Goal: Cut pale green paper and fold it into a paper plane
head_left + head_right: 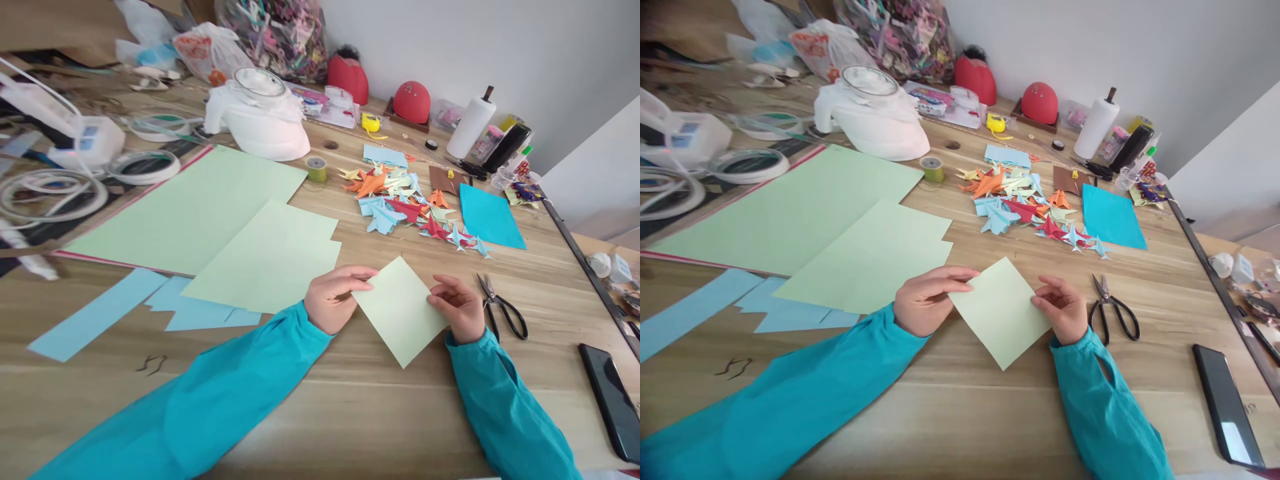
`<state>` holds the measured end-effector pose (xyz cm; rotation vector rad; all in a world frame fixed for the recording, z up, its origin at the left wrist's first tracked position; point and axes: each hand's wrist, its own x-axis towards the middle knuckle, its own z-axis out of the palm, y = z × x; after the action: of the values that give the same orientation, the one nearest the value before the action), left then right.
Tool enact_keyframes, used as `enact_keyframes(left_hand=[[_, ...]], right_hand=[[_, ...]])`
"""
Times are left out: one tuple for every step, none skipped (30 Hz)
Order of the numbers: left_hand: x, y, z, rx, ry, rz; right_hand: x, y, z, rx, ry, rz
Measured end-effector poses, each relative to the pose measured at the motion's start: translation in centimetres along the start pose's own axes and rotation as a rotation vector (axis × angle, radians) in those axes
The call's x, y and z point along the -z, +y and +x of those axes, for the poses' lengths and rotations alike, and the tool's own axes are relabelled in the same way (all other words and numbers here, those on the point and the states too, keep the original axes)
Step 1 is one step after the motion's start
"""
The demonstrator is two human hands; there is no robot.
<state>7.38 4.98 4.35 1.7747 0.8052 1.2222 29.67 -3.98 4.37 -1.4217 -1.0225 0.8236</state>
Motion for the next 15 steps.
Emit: enact_keyframes(left_hand=[[0.0, 0.0, 0.0, 0.001, 0.005, 0.006], [0.1, 0.1, 0.0, 0.001, 0.008, 0.008], [0.1, 0.2, -0.1, 0.000, 0.007, 0.000], [0.1, 0.3, -0.1, -0.003, 0.002, -0.017], [0.1, 0.4, -0.2, -0.004, -0.015, -0.042], [0.1, 0.5, -0.3, -0.001, -0.043, -0.070], [0.1, 0.6, -0.3, 0.005, -0.086, -0.091], [0.0, 0.7, -0.4, 0.008, -0.130, -0.105], [-0.1, 0.7, -0.4, 0.008, -0.162, -0.110], [-0.1, 0.7, -0.5, 0.004, -0.176, -0.106], [-0.1, 0.6, -0.5, -0.005, -0.163, -0.096], [-0.1, 0.4, -0.5, -0.020, -0.117, -0.081], [0.0, 0.2, -0.4, -0.038, -0.051, -0.065], [0.1, 0.0, -0.4, -0.057, 0.020, -0.050], [0.2, -0.3, -0.3, -0.070, 0.082, -0.033]], right_hand=[[0.0, 0.0, 0.0, 0.001, 0.008, -0.009], [0.0, -0.1, -0.1, -0.001, 0.015, -0.016], [-0.1, 0.0, -0.1, -0.005, 0.018, -0.023], [-0.1, 0.0, 0.0, -0.010, 0.022, -0.030], [-0.1, 0.1, 0.0, -0.013, 0.026, -0.038], [-0.1, 0.2, 0.1, -0.013, 0.030, -0.046], [0.0, 0.4, 0.2, -0.009, 0.035, -0.052], [0.0, 0.5, 0.2, 0.005, 0.043, -0.056], [0.1, 0.6, 0.3, 0.028, 0.058, -0.062], [0.3, 0.6, 0.3, 0.063, 0.078, -0.077], [0.5, 0.6, 0.3, 0.107, 0.097, -0.104], [0.6, 0.5, 0.2, 0.161, 0.105, -0.139], [0.8, 0.3, 0.1, 0.221, 0.094, -0.176], [0.9, 0.1, -0.1, 0.283, 0.057, -0.214], [0.9, -0.1, -0.2, 0.343, -0.005, -0.252]])
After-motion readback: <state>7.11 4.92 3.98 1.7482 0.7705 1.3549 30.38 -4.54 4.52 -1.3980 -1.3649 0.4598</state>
